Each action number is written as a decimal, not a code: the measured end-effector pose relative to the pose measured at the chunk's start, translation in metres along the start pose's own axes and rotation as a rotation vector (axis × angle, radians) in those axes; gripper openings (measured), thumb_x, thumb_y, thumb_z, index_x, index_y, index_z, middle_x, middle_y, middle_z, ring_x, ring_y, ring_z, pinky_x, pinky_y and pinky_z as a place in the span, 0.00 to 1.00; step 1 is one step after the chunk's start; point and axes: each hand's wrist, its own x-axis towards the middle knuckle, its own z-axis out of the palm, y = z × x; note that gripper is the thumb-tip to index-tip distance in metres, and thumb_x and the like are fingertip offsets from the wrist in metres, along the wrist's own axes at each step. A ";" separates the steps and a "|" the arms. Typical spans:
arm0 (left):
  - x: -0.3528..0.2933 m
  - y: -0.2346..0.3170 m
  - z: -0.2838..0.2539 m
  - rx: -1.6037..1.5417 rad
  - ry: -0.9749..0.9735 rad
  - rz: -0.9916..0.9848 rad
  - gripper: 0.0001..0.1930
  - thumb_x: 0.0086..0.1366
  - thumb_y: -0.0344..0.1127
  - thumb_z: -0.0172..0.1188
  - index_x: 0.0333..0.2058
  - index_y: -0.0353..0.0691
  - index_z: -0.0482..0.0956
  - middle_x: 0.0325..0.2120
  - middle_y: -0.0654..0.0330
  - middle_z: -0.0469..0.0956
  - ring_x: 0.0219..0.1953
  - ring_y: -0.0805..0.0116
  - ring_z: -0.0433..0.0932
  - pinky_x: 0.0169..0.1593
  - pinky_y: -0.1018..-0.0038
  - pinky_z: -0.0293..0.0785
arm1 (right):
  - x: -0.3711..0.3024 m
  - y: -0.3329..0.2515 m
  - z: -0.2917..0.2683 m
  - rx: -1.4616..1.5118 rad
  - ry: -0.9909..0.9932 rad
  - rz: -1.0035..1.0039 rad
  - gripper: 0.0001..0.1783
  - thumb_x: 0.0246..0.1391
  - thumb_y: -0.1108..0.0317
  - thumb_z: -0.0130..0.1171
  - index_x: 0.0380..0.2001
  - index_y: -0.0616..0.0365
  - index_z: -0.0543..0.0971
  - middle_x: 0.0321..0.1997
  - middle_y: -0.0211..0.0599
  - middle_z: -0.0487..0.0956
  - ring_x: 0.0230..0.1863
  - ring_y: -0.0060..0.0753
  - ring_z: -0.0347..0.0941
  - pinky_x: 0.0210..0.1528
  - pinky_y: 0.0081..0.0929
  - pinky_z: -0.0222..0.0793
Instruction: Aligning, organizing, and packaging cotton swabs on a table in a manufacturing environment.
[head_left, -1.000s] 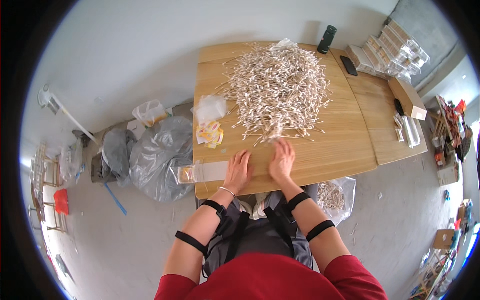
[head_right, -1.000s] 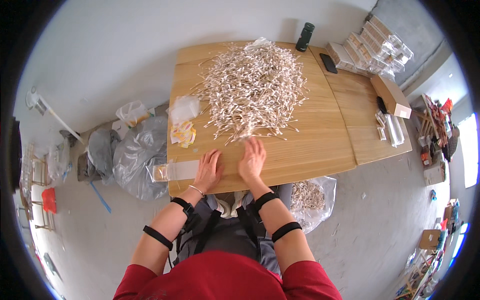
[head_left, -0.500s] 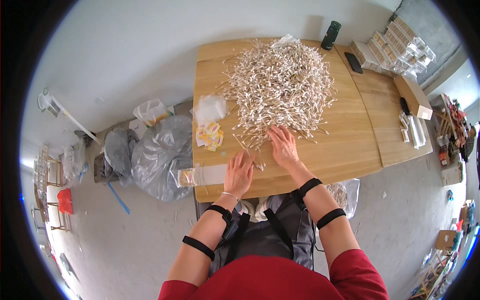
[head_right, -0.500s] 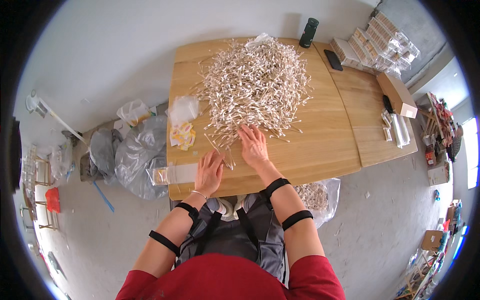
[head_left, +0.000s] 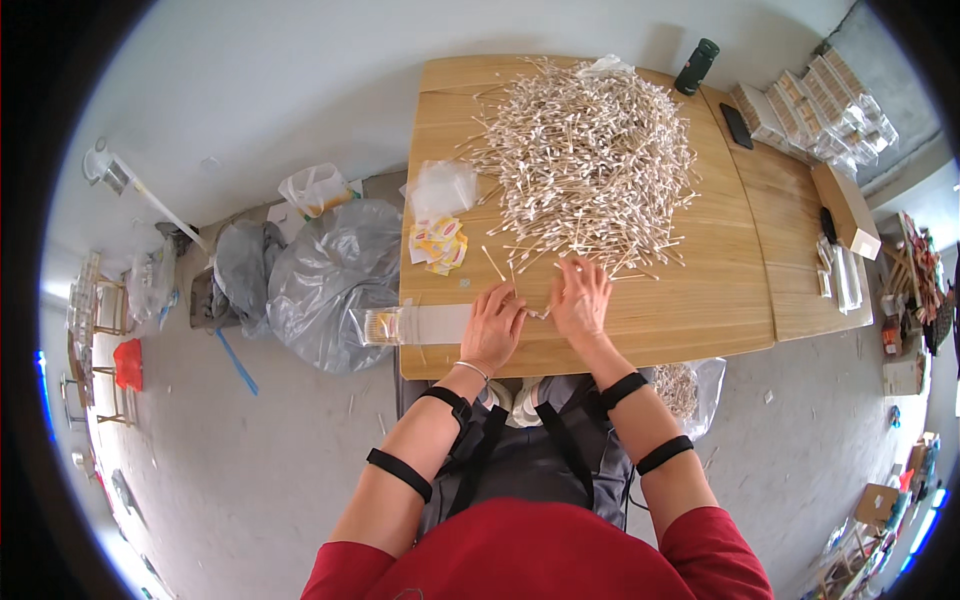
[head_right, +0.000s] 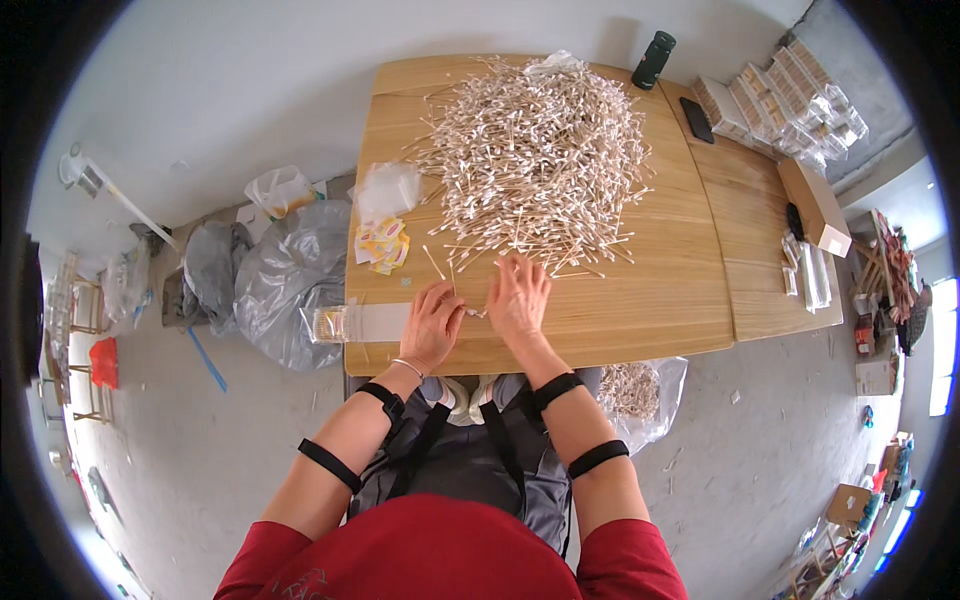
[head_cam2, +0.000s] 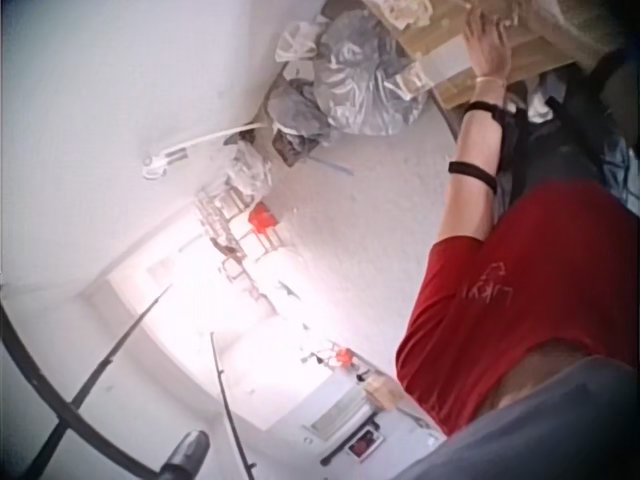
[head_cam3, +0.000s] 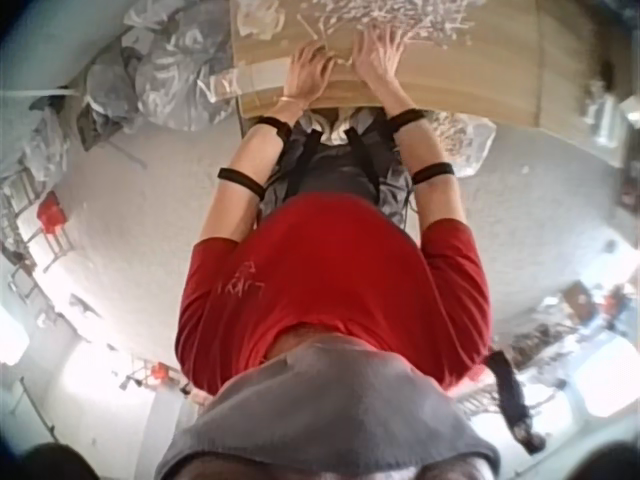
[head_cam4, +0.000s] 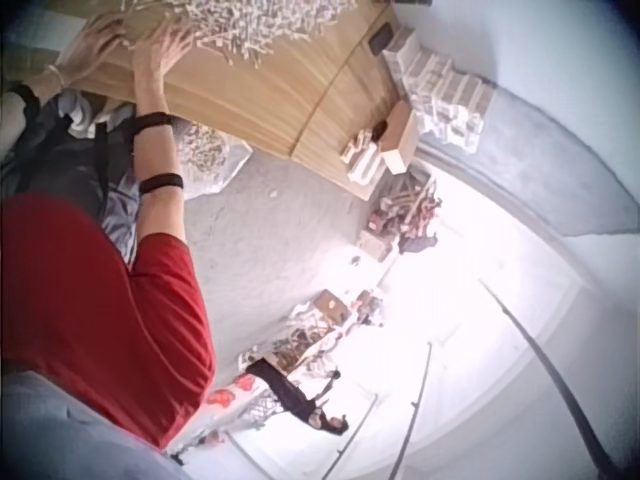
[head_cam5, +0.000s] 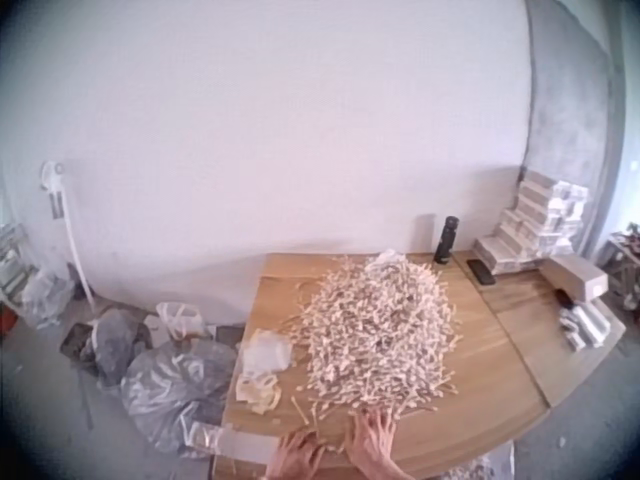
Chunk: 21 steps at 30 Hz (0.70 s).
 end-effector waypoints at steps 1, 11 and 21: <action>0.000 -0.001 0.000 0.001 0.002 0.001 0.07 0.58 0.32 0.59 0.36 0.42 0.78 0.49 0.56 0.71 0.54 0.52 0.67 0.55 0.60 0.66 | -0.006 -0.002 0.007 0.001 0.001 -0.002 0.24 0.49 0.68 0.56 0.52 0.51 0.72 0.59 0.40 0.67 0.62 0.51 0.56 0.63 0.48 0.50; -0.002 -0.006 -0.001 -0.027 0.041 -0.019 0.12 0.56 0.33 0.61 0.39 0.38 0.74 0.48 0.51 0.69 0.52 0.48 0.66 0.55 0.59 0.64 | -0.043 -0.007 0.005 0.039 0.238 0.063 0.26 0.46 0.60 0.62 0.49 0.56 0.72 0.55 0.41 0.66 0.58 0.51 0.57 0.61 0.49 0.48; 0.050 -0.011 0.008 0.051 0.198 -0.340 0.26 0.50 0.32 0.67 0.47 0.34 0.68 0.39 0.47 0.70 0.44 0.48 0.68 0.49 0.57 0.65 | -0.044 0.002 0.014 0.068 0.233 0.031 0.17 0.43 0.59 0.64 0.37 0.52 0.79 0.45 0.35 0.70 0.52 0.44 0.62 0.57 0.43 0.54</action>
